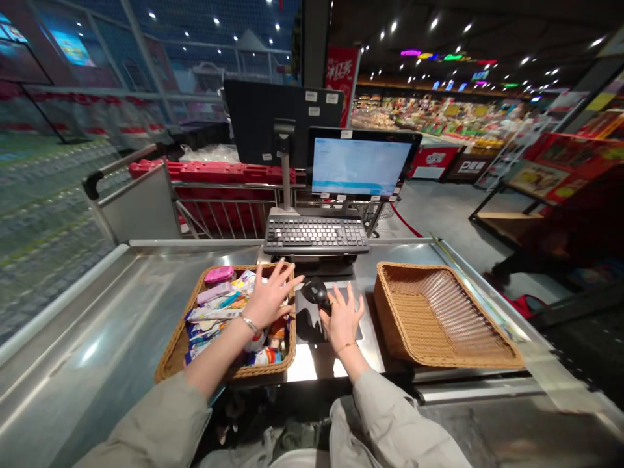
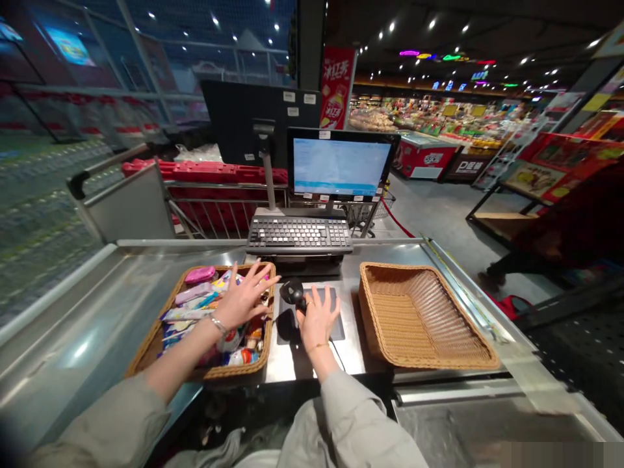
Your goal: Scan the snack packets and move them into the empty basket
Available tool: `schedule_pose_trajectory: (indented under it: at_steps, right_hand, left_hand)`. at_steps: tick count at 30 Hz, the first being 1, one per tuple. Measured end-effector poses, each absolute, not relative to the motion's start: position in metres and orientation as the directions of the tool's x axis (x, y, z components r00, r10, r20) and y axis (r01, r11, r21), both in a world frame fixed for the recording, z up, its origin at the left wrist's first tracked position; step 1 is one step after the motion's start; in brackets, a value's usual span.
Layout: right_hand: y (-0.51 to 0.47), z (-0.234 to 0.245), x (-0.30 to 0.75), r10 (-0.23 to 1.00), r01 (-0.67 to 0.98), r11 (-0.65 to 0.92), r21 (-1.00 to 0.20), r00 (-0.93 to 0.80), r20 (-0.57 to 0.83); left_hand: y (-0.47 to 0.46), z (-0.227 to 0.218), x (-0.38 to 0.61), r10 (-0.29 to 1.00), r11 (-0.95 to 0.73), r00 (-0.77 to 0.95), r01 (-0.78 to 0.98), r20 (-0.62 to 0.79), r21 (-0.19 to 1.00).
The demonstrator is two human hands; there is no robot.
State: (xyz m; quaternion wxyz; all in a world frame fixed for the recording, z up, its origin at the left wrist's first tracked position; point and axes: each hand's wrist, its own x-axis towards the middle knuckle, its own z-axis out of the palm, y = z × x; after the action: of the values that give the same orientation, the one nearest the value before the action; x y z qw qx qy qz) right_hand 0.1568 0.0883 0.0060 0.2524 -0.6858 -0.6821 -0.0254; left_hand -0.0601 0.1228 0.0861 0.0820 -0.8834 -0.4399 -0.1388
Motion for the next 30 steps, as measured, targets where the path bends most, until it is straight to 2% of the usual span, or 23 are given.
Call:
schedule_pose_trajectory:
  at_steps: [4, 10, 20, 30]
  right_hand:
    - [0.08, 0.028, 0.15, 0.907, 0.949, 0.153, -0.277, -0.023, 0.42]
    - [0.077, 0.039, 0.152, 0.888, 0.941, 0.21, -0.264, -0.071, 0.455]
    - [0.091, 0.036, 0.152, 0.888, 0.914, 0.204, -0.351, -0.022, 0.459]
    - [0.093, 0.043, 0.154, 0.866, 0.881, 0.272, -0.387, -0.049, 0.497]
  left_hand:
    - [0.128, 0.098, -0.033, 0.692, -0.681, 0.667, 0.73, 0.276, -0.058]
    - [0.138, 0.104, -0.033, 0.635, -0.73, 0.707, 0.681, 0.31, -0.058]
    - [0.138, 0.114, -0.034, 0.635, -0.742, 0.706, 0.671, 0.313, -0.007]
    - [0.145, 0.113, -0.039, 0.668, -0.731, 0.685, 0.678, 0.289, 0.083]
